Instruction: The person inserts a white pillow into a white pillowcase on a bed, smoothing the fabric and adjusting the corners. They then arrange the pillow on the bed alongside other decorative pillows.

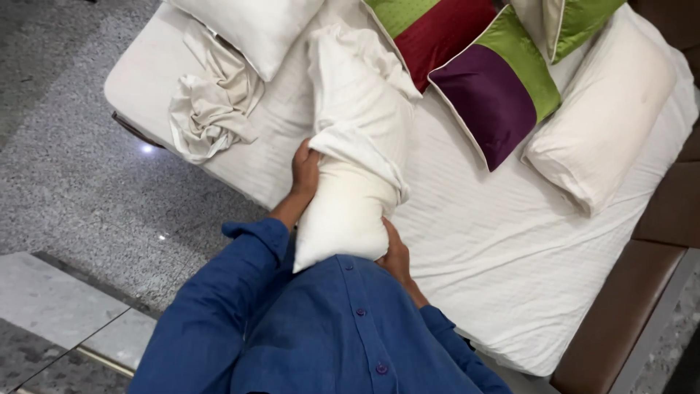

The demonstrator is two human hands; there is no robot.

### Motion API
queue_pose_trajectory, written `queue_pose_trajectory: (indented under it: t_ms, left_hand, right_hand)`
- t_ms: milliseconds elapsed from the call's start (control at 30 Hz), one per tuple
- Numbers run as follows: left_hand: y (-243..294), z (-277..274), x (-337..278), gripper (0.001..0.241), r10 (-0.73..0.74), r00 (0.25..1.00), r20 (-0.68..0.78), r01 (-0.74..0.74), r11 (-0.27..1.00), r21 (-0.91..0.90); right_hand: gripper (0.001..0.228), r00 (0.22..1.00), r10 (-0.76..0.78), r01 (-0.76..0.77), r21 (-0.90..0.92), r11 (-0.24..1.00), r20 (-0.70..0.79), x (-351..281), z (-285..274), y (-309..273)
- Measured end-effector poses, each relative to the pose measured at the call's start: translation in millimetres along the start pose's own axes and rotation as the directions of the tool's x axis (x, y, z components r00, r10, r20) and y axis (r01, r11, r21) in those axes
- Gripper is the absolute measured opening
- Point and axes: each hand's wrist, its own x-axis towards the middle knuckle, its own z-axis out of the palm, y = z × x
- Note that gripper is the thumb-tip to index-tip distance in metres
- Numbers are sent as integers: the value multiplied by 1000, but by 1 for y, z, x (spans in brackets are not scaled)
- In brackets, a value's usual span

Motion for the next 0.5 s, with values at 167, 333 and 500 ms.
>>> queue_pose_trajectory:
  t_ms: [167, 333, 500]
  left_hand:
    - [118, 59, -2, 30, 72, 982, 172, -87, 993, 83]
    - [211, 148, -14, 38, 147, 890, 432, -342, 841, 420]
    - [198, 185, -39, 24, 177, 767, 617, -539, 700, 468]
  right_hand:
    - [61, 984, 119, -76, 289, 954, -135, 15, 11, 90]
    - [53, 960, 265, -118, 728, 675, -90, -1, -12, 165]
    - [57, 874, 484, -217, 931, 295, 51, -27, -8, 201]
